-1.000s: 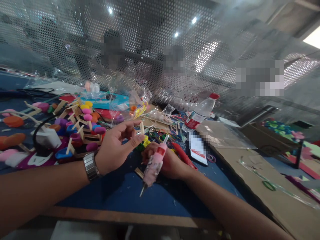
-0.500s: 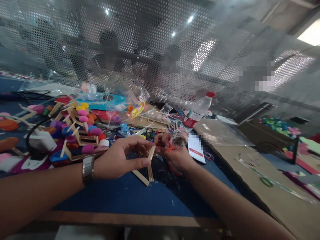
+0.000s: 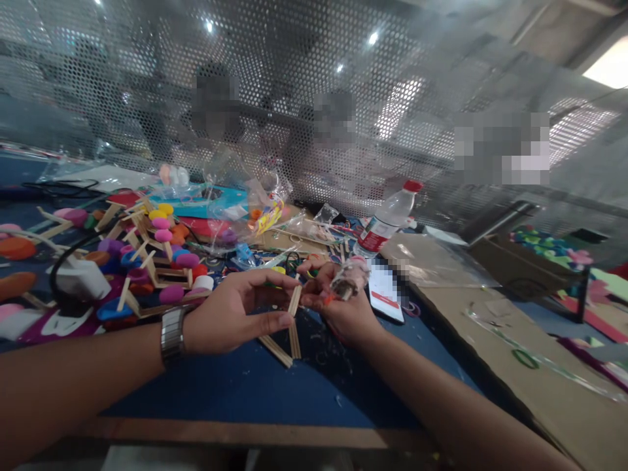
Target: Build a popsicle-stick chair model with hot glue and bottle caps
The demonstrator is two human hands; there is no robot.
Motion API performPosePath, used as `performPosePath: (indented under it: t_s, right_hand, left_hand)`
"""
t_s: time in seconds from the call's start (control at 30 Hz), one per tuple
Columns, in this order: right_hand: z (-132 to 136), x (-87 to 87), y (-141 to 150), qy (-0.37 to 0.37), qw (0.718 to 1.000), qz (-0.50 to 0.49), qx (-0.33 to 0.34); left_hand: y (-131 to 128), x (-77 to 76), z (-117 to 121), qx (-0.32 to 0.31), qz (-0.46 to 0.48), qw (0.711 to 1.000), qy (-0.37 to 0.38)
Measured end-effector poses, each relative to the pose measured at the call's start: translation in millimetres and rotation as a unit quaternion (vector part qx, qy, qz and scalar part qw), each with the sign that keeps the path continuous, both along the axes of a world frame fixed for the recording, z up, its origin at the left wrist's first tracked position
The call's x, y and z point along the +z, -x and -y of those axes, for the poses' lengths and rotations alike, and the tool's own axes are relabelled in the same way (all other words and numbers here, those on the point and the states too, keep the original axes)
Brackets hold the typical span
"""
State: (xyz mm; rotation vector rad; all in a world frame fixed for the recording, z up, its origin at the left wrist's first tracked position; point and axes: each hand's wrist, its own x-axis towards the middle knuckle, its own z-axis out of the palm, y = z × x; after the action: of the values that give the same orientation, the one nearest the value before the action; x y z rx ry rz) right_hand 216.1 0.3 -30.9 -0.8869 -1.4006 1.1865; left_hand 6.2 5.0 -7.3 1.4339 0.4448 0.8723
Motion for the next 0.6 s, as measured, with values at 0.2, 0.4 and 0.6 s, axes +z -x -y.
performPosePath:
  t_s: [0.2,0.4,0.6]
  right_hand:
    - [6.9,11.5,1.9,-0.098,0.992,0.075,-0.038]
    - [7.7,7.8,4.2,-0.113,0.991,0.065,-0.032]
    - [7.6,9.1,3.9,-0.125,0.990,0.059,-0.032]
  left_hand:
    - [-2.9,1.4,2.6,-0.015,0.020,0.999,0.029]
    - [-3.5,2.0,3.3,-0.033,0.015,0.999,0.033]
    - [-1.0,0.0,1.9,0.014,-0.016,1.000,-0.019]
